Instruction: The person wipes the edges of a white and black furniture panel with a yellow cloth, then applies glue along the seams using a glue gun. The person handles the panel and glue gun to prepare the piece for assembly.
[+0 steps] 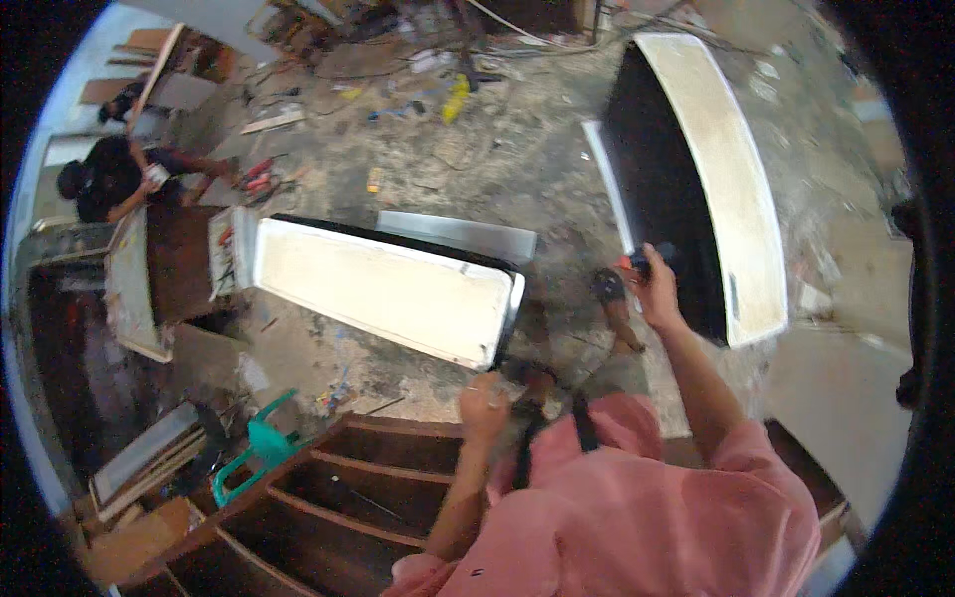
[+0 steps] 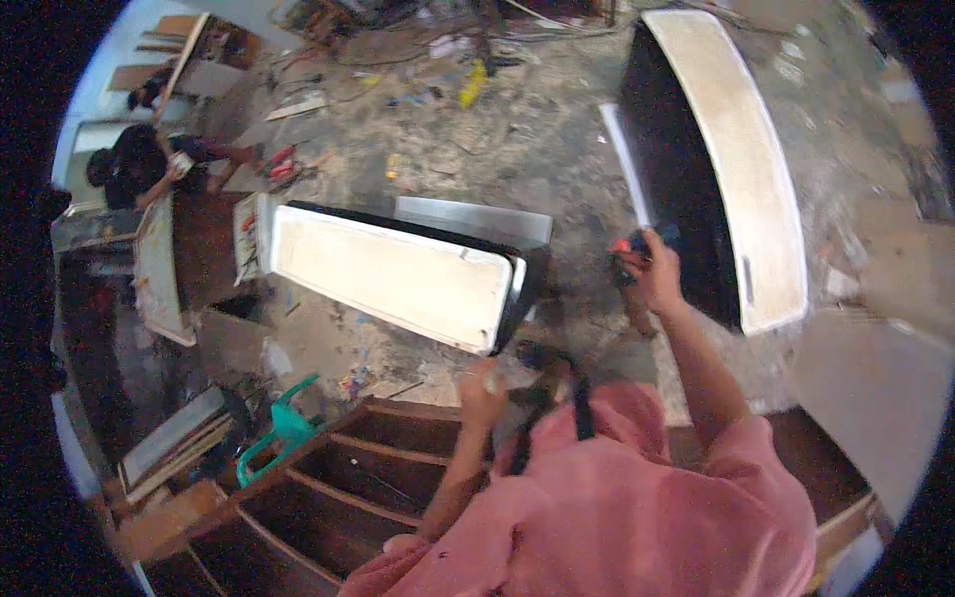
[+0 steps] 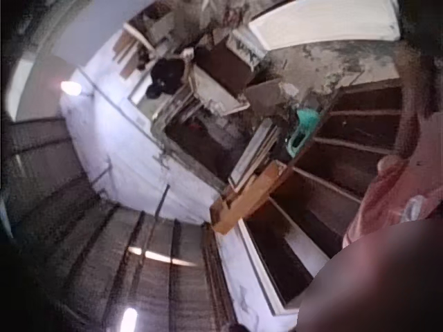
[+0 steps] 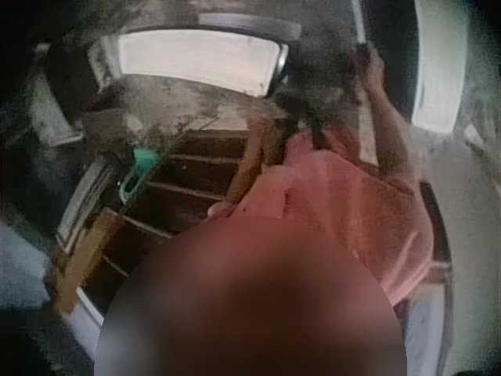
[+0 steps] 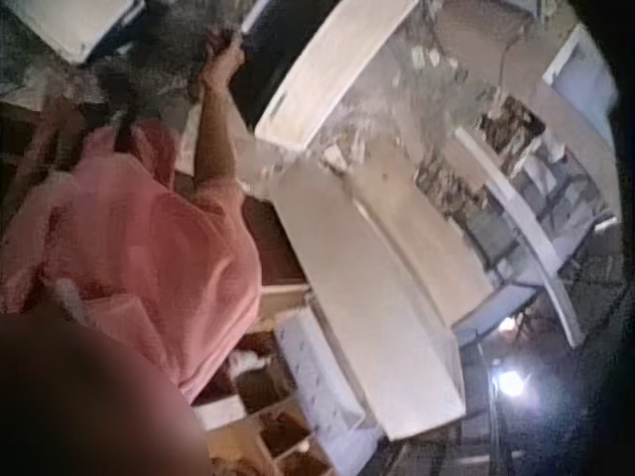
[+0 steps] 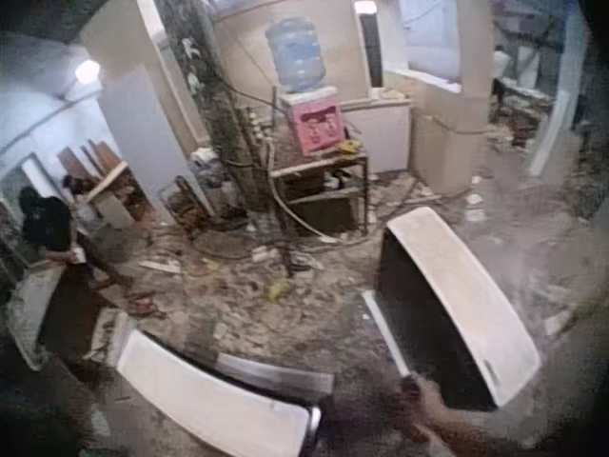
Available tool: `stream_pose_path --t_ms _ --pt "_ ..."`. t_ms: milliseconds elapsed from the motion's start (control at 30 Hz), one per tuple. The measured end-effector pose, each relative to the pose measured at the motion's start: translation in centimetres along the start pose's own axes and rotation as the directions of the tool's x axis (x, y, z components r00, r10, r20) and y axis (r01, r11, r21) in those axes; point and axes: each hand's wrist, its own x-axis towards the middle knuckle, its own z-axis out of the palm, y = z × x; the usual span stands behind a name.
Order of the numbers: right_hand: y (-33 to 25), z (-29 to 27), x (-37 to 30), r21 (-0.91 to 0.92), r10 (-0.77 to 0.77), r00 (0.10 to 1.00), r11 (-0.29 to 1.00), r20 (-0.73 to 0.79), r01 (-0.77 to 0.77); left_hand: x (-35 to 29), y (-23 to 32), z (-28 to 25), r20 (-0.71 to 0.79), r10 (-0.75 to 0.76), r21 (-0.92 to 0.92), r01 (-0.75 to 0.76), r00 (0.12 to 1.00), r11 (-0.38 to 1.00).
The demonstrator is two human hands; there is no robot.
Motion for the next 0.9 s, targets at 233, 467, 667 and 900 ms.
stream_pose_path --t_ms 233,467,667,900 --pt "10.7 5.1 -5.0 0.273 0.074 0.997 0.96 -0.029 -0.063 9.3 -6.0 -7.2 0.057 0.124 0.137 -0.131 0.991 0.982" --pt "14.8 7.6 -1.1 0.107 0.057 0.986 0.993 -0.154 -0.041 24.4 -6.7 -5.6 0.158 0.33 0.168 -0.355 0.93 0.92" --pt "15.2 8.3 2.6 -0.181 -0.183 0.983 0.967 0.001 0.18 24.7 -9.4 -1.8 -0.031 0.457 0.301 -0.427 0.889 0.852" --pt "15.7 9.0 1.4 -0.117 -0.302 0.953 0.947 -0.005 0.3 24.8 -10.7 -1.6 -0.004 0.44 0.291 -0.42 0.898 0.86"
